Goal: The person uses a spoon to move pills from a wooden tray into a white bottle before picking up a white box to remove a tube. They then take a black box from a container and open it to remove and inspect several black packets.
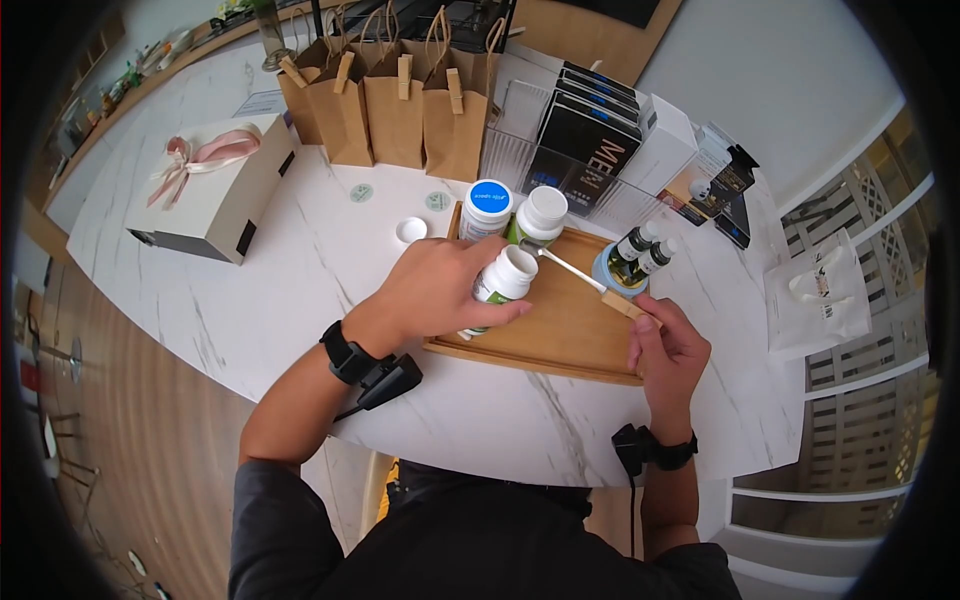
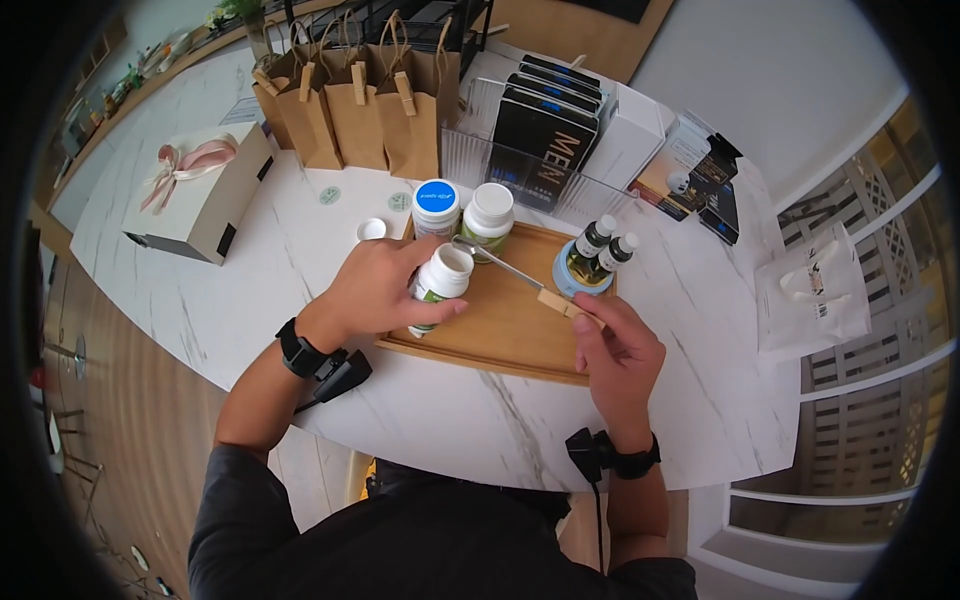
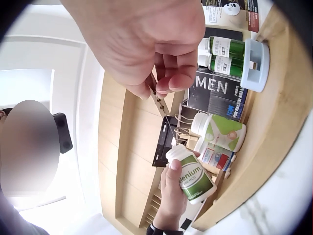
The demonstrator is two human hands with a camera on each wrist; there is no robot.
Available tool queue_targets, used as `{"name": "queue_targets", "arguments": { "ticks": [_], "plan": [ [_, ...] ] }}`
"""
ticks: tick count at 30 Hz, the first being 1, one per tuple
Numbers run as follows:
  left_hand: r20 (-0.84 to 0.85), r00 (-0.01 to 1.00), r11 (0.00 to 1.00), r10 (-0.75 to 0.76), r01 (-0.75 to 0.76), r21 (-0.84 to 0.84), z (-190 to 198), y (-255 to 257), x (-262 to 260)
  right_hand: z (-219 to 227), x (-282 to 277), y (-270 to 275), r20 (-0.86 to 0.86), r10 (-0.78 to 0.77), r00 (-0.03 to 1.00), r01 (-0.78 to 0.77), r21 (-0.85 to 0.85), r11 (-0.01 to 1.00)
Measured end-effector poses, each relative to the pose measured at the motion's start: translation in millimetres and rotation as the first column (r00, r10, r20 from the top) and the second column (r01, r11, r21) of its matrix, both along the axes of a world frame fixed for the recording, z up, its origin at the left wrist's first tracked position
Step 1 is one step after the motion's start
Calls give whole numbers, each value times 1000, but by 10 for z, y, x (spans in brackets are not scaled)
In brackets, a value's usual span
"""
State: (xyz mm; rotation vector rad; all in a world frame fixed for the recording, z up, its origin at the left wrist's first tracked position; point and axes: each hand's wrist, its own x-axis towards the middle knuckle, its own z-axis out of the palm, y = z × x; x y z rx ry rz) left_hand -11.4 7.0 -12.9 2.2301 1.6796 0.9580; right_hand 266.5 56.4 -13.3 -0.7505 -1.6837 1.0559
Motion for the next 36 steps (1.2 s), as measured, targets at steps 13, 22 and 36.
{"name": "queue_targets", "arguments": {
  "ticks": [13, 22, 36],
  "plan": [
    [78, 993, 979, 92, -104, 176, -77, 46, -42, -82, -93, -8, 327, 184, 927, -118, -213, 970],
    [97, 993, 975, 72, -90, 202, -55, 39, -28, -124, -109, -41, 351, 367, 861, -275, -285, 918],
    [69, 995, 989, 77, -85, 125, -63, 31, -25, -93, 102, 152, 31, -118, 992, 121, -368, 922]
  ]
}}
